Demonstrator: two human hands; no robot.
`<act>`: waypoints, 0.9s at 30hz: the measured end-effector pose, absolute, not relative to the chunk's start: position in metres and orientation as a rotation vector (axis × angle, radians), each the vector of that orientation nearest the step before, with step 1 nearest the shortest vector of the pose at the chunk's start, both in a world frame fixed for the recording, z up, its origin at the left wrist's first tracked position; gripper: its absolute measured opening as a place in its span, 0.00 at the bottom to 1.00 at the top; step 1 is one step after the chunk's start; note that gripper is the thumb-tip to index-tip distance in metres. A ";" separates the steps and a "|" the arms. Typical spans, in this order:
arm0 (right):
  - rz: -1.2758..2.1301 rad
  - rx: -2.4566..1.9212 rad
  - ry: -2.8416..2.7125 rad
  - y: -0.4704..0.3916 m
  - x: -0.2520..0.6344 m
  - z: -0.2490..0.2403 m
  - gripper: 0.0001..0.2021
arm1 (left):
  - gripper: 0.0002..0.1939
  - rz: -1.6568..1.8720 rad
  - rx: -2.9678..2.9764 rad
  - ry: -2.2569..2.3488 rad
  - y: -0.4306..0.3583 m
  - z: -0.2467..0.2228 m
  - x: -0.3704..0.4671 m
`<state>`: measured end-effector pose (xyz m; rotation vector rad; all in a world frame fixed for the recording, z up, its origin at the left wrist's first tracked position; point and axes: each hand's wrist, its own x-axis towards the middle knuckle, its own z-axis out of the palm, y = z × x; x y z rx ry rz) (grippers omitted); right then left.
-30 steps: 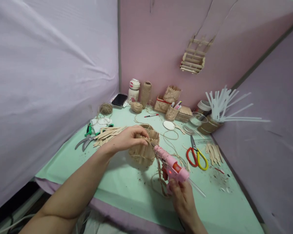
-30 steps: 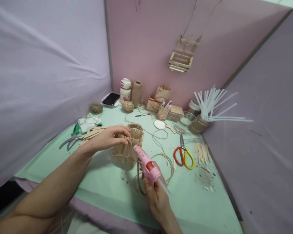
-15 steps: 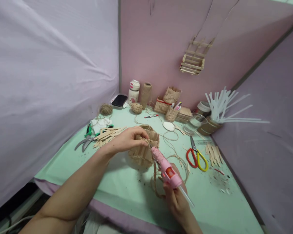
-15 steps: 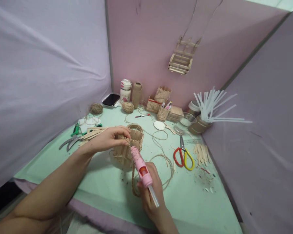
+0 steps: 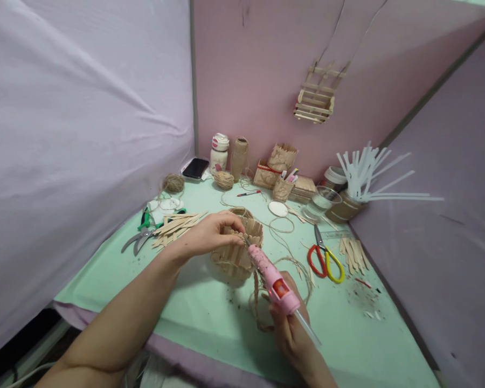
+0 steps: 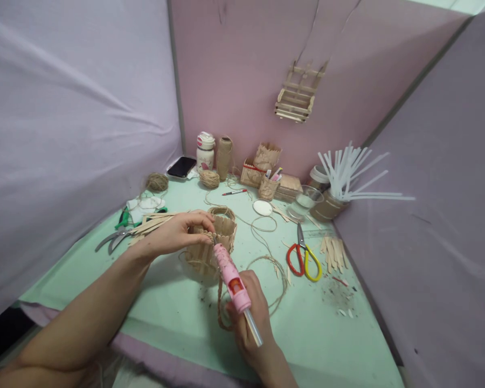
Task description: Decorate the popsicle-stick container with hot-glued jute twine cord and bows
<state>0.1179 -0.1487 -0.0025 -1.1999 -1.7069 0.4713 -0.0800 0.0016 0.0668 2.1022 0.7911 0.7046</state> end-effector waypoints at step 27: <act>0.445 -1.204 -1.679 -0.151 0.120 -0.005 0.16 | 0.08 0.698 2.106 0.792 0.001 0.067 -0.079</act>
